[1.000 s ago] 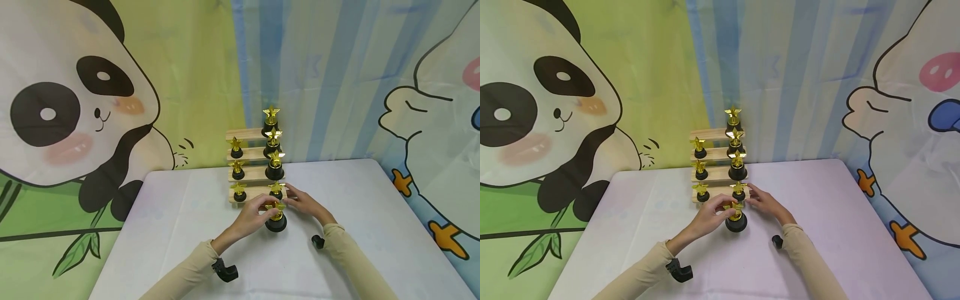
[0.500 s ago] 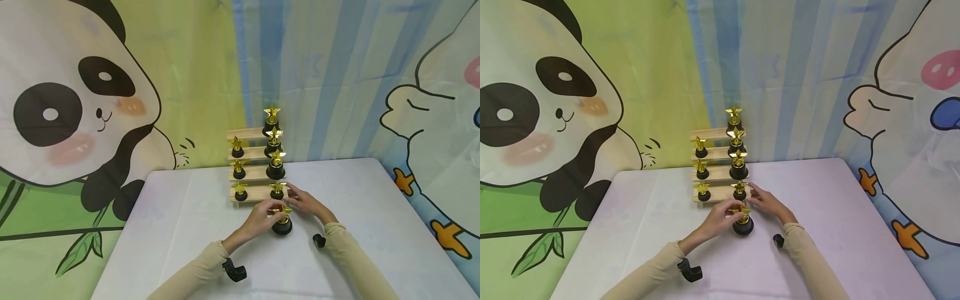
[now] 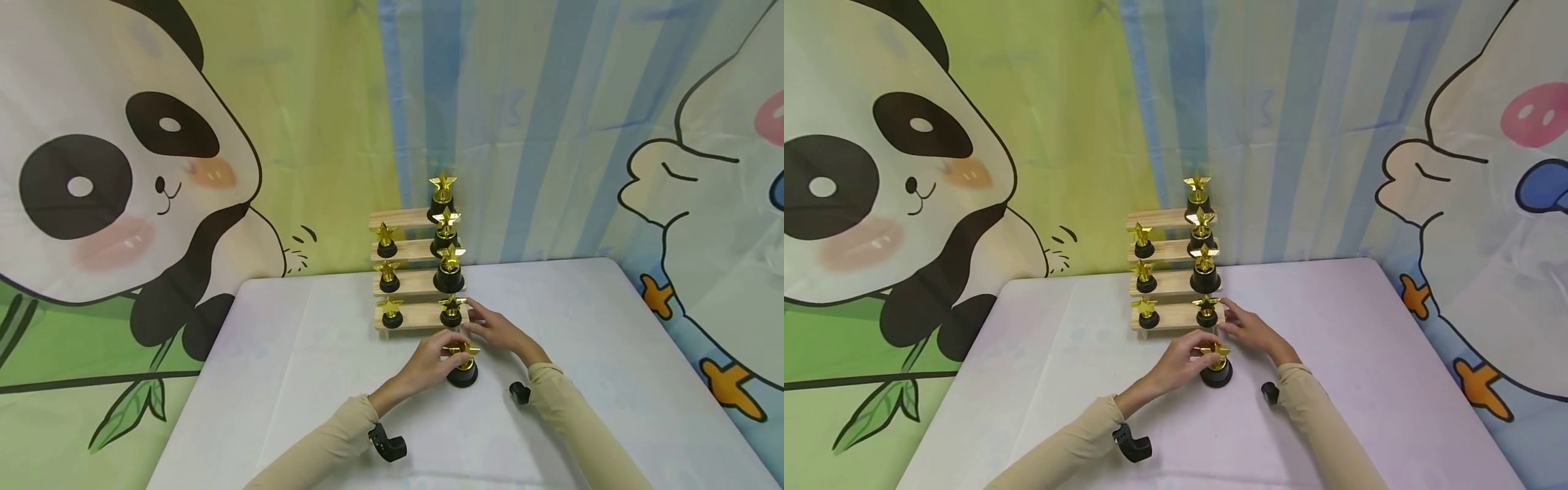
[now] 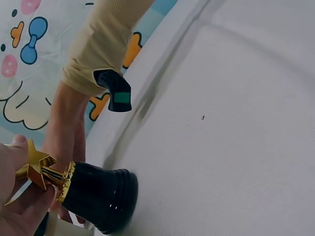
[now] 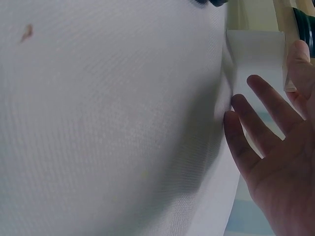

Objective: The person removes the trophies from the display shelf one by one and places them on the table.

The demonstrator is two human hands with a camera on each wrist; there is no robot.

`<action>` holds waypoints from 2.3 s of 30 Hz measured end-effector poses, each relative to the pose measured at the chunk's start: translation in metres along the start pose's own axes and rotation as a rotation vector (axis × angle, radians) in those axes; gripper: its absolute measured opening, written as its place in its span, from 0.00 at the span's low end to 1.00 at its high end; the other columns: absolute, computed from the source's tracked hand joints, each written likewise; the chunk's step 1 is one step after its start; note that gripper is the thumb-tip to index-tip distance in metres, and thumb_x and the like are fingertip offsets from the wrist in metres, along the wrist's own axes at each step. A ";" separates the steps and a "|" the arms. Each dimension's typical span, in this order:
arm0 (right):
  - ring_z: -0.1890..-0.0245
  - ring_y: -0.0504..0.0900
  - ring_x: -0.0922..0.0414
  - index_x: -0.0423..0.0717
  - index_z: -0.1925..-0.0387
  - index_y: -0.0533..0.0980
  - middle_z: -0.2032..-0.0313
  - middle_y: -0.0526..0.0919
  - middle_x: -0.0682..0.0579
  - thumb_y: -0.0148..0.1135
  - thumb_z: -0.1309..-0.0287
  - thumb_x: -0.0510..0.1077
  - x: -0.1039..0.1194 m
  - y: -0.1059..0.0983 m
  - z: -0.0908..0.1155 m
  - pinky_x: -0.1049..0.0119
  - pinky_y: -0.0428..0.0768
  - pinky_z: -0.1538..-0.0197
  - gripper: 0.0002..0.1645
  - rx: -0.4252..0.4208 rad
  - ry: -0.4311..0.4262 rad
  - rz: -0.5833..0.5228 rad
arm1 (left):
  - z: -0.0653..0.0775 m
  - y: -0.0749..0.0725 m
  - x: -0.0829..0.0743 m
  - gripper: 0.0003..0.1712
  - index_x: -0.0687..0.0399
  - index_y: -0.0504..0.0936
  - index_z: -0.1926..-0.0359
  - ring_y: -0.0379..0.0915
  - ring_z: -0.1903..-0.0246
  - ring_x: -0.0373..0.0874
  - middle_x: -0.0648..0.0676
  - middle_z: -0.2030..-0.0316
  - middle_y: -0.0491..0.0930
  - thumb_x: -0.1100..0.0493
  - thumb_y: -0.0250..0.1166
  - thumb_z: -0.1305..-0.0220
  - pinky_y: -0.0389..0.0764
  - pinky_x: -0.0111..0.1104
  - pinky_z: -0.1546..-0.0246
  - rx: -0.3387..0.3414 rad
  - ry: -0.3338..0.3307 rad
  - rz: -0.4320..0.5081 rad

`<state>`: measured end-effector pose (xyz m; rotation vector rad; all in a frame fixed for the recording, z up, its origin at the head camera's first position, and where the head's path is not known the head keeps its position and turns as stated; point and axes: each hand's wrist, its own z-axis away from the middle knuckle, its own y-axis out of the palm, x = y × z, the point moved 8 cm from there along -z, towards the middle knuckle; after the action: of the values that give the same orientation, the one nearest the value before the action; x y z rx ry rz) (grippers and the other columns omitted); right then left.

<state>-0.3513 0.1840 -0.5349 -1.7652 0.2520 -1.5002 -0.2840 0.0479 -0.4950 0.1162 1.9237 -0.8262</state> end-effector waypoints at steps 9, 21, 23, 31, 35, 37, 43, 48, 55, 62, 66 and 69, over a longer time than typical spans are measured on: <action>0.38 0.71 0.34 0.36 0.26 0.47 0.39 0.72 0.28 0.52 0.29 0.50 0.001 0.000 0.000 0.37 0.68 0.35 0.41 0.006 -0.006 0.003 | 0.000 0.004 0.004 0.17 0.60 0.78 0.48 0.80 0.56 0.41 0.56 0.56 0.80 0.58 0.64 0.35 0.81 0.20 0.55 0.005 0.017 0.003; 0.38 0.72 0.34 0.35 0.26 0.47 0.40 0.73 0.28 0.52 0.29 0.49 0.003 0.000 0.001 0.36 0.67 0.35 0.41 0.000 -0.007 0.024 | 0.002 0.003 0.007 0.16 0.59 0.80 0.49 0.81 0.55 0.40 0.55 0.55 0.82 0.56 0.64 0.35 0.81 0.19 0.55 -0.030 0.042 -0.068; 0.38 0.72 0.34 0.35 0.26 0.47 0.40 0.72 0.28 0.52 0.29 0.49 0.004 -0.001 0.001 0.36 0.67 0.35 0.41 -0.001 -0.012 0.022 | 0.003 0.003 0.006 0.16 0.58 0.80 0.49 0.81 0.56 0.40 0.55 0.56 0.82 0.56 0.64 0.35 0.81 0.19 0.55 -0.032 0.051 -0.072; 0.38 0.72 0.34 0.36 0.26 0.47 0.40 0.73 0.29 0.52 0.29 0.49 0.005 -0.002 0.000 0.37 0.68 0.35 0.41 -0.004 -0.019 0.032 | 0.002 0.000 0.009 0.20 0.57 0.79 0.47 0.80 0.55 0.39 0.54 0.53 0.82 0.54 0.66 0.37 0.82 0.23 0.53 -0.014 0.030 -0.047; 0.38 0.72 0.34 0.37 0.26 0.47 0.40 0.73 0.28 0.52 0.29 0.50 0.004 -0.001 -0.001 0.37 0.68 0.35 0.41 0.005 -0.013 0.027 | 0.005 -0.008 0.011 0.23 0.59 0.78 0.47 0.81 0.50 0.44 0.56 0.50 0.82 0.54 0.70 0.41 0.82 0.27 0.48 -0.021 0.002 0.027; 0.37 0.71 0.34 0.37 0.26 0.47 0.39 0.72 0.28 0.52 0.29 0.50 0.003 -0.001 -0.001 0.37 0.68 0.35 0.42 0.008 -0.005 0.028 | 0.008 -0.015 0.011 0.24 0.61 0.78 0.47 0.80 0.48 0.48 0.58 0.49 0.81 0.56 0.71 0.42 0.82 0.31 0.46 -0.036 -0.001 0.064; 0.37 0.71 0.34 0.37 0.26 0.48 0.40 0.73 0.29 0.52 0.30 0.50 0.003 -0.002 0.000 0.37 0.67 0.34 0.41 0.008 0.002 0.021 | 0.013 -0.050 -0.015 0.21 0.65 0.77 0.47 0.80 0.49 0.54 0.64 0.49 0.80 0.61 0.68 0.39 0.82 0.38 0.46 -0.062 0.003 0.058; 0.38 0.71 0.34 0.37 0.26 0.48 0.40 0.72 0.28 0.53 0.30 0.50 0.002 -0.003 -0.002 0.37 0.66 0.34 0.42 0.004 -0.001 0.009 | -0.005 -0.095 -0.047 0.17 0.63 0.80 0.50 0.82 0.55 0.49 0.61 0.53 0.83 0.58 0.67 0.37 0.83 0.26 0.50 -0.043 0.091 -0.013; 0.38 0.72 0.33 0.36 0.26 0.48 0.40 0.72 0.27 0.53 0.30 0.49 0.002 -0.003 -0.002 0.37 0.67 0.35 0.41 -0.002 0.003 0.003 | -0.056 -0.171 -0.093 0.15 0.62 0.80 0.51 0.82 0.56 0.46 0.59 0.55 0.83 0.58 0.65 0.36 0.82 0.27 0.50 -0.107 0.215 -0.166; 0.38 0.72 0.34 0.36 0.26 0.47 0.40 0.73 0.28 0.53 0.29 0.50 0.002 -0.002 -0.002 0.37 0.68 0.35 0.42 0.008 0.012 0.011 | -0.130 -0.233 -0.102 0.18 0.66 0.78 0.50 0.81 0.55 0.50 0.62 0.54 0.83 0.57 0.63 0.34 0.82 0.32 0.49 -0.170 0.186 -0.355; 0.38 0.72 0.34 0.36 0.26 0.48 0.41 0.74 0.28 0.53 0.30 0.49 0.004 -0.004 -0.004 0.37 0.67 0.34 0.41 -0.005 0.002 0.016 | -0.174 -0.249 -0.093 0.22 0.67 0.76 0.45 0.78 0.50 0.52 0.63 0.50 0.80 0.54 0.61 0.32 0.79 0.36 0.44 -0.120 0.106 -0.466; 0.38 0.72 0.34 0.37 0.26 0.48 0.41 0.73 0.28 0.53 0.30 0.49 0.004 -0.003 -0.004 0.38 0.67 0.34 0.41 -0.003 0.013 0.011 | -0.197 -0.252 -0.083 0.25 0.67 0.75 0.42 0.76 0.47 0.53 0.63 0.47 0.79 0.52 0.61 0.31 0.77 0.38 0.42 -0.080 0.047 -0.500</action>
<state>-0.3552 0.1819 -0.5302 -1.7542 0.2698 -1.5045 -0.4981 -0.0055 -0.2488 -0.4132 2.0582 -1.0743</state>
